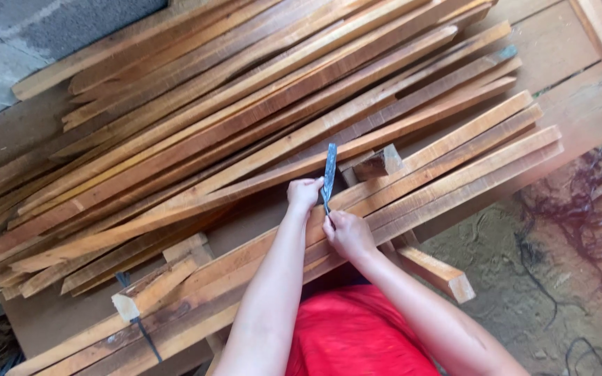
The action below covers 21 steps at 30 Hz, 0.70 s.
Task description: Bundling and tying thin wooden strips together using plastic straps.
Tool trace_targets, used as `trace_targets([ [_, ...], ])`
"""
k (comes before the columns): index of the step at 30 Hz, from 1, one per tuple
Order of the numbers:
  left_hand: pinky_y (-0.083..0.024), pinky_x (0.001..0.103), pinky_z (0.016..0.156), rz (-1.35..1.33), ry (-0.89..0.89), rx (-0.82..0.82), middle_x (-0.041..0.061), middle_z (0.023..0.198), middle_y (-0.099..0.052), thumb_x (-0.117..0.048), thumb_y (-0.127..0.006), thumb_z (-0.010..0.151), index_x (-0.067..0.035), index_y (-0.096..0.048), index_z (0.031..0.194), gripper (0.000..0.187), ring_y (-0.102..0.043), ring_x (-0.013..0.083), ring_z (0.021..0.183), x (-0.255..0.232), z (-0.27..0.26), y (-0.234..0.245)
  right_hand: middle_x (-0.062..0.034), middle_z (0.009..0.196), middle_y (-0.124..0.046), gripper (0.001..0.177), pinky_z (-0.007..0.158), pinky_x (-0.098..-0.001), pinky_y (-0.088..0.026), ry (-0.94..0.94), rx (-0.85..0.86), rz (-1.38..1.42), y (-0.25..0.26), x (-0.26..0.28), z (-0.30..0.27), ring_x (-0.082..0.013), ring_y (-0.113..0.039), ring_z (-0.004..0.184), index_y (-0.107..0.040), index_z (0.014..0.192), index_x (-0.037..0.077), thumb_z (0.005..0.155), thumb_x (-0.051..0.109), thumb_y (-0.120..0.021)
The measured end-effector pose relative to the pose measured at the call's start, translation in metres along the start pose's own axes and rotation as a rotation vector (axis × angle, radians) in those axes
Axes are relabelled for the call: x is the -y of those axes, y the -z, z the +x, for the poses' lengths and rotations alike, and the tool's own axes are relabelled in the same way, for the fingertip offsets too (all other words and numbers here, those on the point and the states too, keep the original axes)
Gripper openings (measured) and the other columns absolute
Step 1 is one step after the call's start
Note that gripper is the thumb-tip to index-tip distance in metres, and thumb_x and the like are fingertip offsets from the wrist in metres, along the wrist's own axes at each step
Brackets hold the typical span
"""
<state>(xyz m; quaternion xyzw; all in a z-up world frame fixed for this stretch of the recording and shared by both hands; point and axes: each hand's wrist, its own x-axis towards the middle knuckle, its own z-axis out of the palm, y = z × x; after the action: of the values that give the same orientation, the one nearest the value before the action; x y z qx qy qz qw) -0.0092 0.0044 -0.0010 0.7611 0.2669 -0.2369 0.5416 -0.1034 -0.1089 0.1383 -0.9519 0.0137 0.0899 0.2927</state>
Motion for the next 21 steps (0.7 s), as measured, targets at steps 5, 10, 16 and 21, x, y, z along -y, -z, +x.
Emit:
trace_targets([
  [5,-0.053,0.029,0.067,-0.105,0.019,0.057,0.006,0.077,-0.078,-0.028,-0.084,0.083,-0.006,-0.083,0.087,0.023,-0.066,0.011,0.068,-0.005,0.004,0.002,-0.018,0.077,-0.069,0.024,0.065,-0.0524,-0.054,0.066,-0.005,0.014,0.011,0.009,0.001,-0.0394,-0.068,0.071,-0.063,0.077,0.005,0.093,0.023,-0.063],
  [10,-0.048,0.029,0.065,-0.15,-0.008,0.108,0.003,0.077,-0.073,-0.032,-0.079,0.088,-0.006,-0.085,0.087,0.026,-0.058,0.0101,0.07,-0.008,-0.007,0.014,-0.018,0.077,-0.07,0.027,0.065,-0.051,-0.054,0.019,-0.072,0.051,0.021,0.027,0.003,-0.0391,-0.069,0.072,-0.064,0.077,0.005,0.096,0.025,-0.064],
  [16,-0.048,0.029,0.067,-0.129,0.021,0.144,0.004,0.078,-0.071,-0.035,-0.077,0.091,-0.007,-0.084,0.089,0.029,-0.056,0.0109,0.072,-0.015,-0.015,0.019,-0.0178,0.072,-0.072,0.038,0.065,-0.0455,-0.055,-0.231,-0.034,0.064,0.013,0.015,0.012,-0.0367,-0.07,0.07,-0.073,0.076,0.006,0.091,0.041,-0.072],
  [21,-0.049,0.027,0.07,-0.177,0.005,0.141,0.0,0.078,-0.073,-0.035,-0.076,0.089,-0.006,-0.083,0.088,0.029,-0.06,0.0082,0.074,-0.018,-0.019,0.021,-0.0051,0.072,-0.073,0.021,0.059,-0.0301,-0.055,-0.528,0.318,0.546,0.013,-0.002,0.021,-0.0148,-0.069,0.059,-0.071,0.089,0.005,0.089,0.027,-0.073],
])
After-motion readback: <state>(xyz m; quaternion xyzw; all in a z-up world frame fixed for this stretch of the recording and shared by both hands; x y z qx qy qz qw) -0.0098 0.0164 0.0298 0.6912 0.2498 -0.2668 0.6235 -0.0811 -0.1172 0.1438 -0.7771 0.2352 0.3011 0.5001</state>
